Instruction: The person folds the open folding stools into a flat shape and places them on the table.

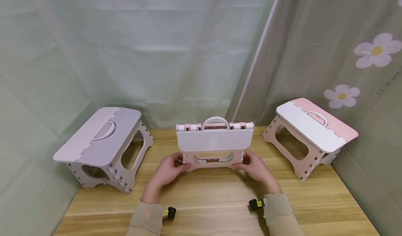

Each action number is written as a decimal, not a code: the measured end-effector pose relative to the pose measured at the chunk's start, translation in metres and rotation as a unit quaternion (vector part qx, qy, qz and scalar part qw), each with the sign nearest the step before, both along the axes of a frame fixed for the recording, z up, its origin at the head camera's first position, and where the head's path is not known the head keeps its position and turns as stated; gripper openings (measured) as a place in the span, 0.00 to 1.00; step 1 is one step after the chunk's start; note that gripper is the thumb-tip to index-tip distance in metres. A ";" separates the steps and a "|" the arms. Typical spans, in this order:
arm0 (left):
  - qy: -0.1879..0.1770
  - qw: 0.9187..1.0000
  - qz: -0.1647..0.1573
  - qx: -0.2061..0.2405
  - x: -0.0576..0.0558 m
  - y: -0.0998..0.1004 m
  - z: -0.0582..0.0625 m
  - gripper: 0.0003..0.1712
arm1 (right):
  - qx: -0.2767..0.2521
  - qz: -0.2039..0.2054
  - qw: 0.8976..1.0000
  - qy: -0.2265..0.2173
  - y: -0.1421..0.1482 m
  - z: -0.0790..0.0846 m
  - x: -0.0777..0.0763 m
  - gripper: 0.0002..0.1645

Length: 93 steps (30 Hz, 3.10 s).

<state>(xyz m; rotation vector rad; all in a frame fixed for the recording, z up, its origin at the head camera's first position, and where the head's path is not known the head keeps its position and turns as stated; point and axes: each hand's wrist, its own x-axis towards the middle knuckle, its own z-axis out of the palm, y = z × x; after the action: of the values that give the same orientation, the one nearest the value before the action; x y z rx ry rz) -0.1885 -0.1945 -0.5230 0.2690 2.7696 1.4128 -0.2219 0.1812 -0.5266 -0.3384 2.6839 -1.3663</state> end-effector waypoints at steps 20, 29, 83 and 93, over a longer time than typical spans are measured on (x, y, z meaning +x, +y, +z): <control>0.032 0.999 -0.008 -0.024 0.002 0.003 0.001 0.18 | 0.004 0.004 1.000 0.006 -0.004 0.001 0.002 0.24; -0.001 0.998 0.037 0.044 0.000 0.014 0.006 0.19 | 0.011 -0.004 0.999 -0.033 -0.003 0.013 0.005 0.18; -0.145 0.988 0.059 0.000 0.003 0.011 0.004 0.34 | 0.064 0.014 0.987 -0.148 0.012 0.014 0.007 0.27; -0.150 0.987 0.062 -0.002 0.003 0.011 0.002 0.34 | 0.048 0.011 0.988 -0.147 0.012 0.010 0.007 0.27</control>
<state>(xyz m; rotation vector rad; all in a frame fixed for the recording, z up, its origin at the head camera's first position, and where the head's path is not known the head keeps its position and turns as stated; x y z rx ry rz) -0.1859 -0.1838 -0.5207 -0.1118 2.5801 1.3434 -0.2147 0.1929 -0.5164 -0.1445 2.4829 -1.1722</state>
